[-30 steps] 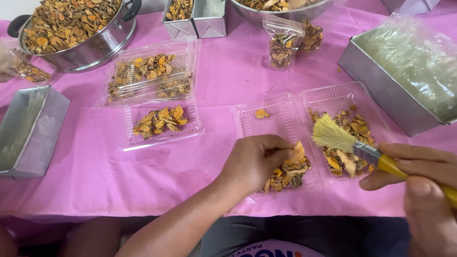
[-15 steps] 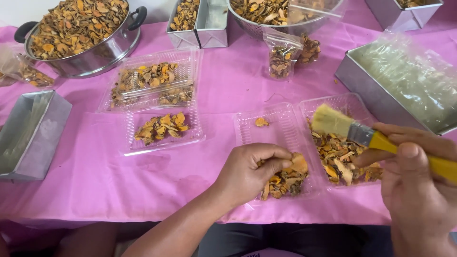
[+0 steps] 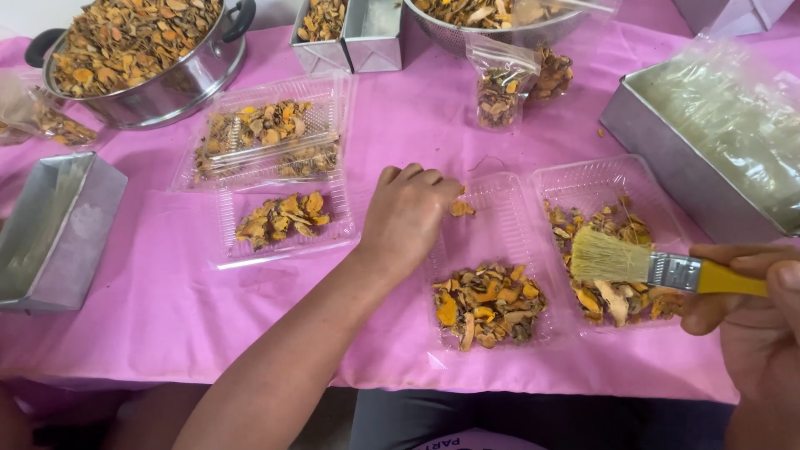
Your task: The person places herbal material into a small plastic bag, seals it, and then sorts more material into plastic containers before using a brush to arrange items in the containers.
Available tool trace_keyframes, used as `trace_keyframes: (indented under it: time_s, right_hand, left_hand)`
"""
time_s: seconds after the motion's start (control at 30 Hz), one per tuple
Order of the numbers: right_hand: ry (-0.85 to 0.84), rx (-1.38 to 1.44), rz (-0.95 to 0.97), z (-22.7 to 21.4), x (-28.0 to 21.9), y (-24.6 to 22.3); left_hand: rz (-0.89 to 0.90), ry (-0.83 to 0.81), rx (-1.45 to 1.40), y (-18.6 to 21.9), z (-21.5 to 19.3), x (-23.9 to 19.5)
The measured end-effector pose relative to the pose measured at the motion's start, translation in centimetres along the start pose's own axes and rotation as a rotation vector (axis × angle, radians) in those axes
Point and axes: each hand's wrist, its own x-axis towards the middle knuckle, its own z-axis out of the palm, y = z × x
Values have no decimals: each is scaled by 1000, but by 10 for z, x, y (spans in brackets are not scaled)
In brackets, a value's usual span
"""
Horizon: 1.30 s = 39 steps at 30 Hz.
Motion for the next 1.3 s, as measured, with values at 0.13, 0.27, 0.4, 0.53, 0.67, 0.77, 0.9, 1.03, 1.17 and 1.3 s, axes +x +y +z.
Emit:
trace_keyframes:
  time_s: [0.13, 0.27, 0.4, 0.53, 0.67, 0.77, 0.9, 1.03, 1.17, 1.3]
  right_hand:
    - [-35, 70, 40, -20, -8, 18]
    - [-139, -31, 8, -50, -10, 35]
    - [-135, -150, -43, -61, -17, 52]
    - [-144, -269, -70, -40, -16, 43]
    - [-154, -17, 10, -9, -15, 11]
    - [-146, 16, 8, 2, -11, -2]
    - [-136, -25, 24, -7, -10, -2]
    - [-141, -53, 42, -15, -8, 2]
    - [-177, -72, -17, -7, -9, 2]
    - [-45, -202, -43, 59, -22, -50]
  left_hand:
    - [17, -217, 228, 18, -6, -1]
    - [-17, -275, 174, 33, -23, -13]
    - [-43, -518, 104, 64, -69, -33]
    - [-59, -720, 31, 84, -87, -53]
    - [-109, -781, 29, 90, -70, -62]
    - [9, -634, 206, 86, -55, -67]
    - [-45, -674, 63, 85, -63, -61]
    - [-32, -639, -26, 80, -66, -61]
    - [-96, -623, -174, 75, -74, -54]
    - [-527, -529, -592, 71, -74, -37]
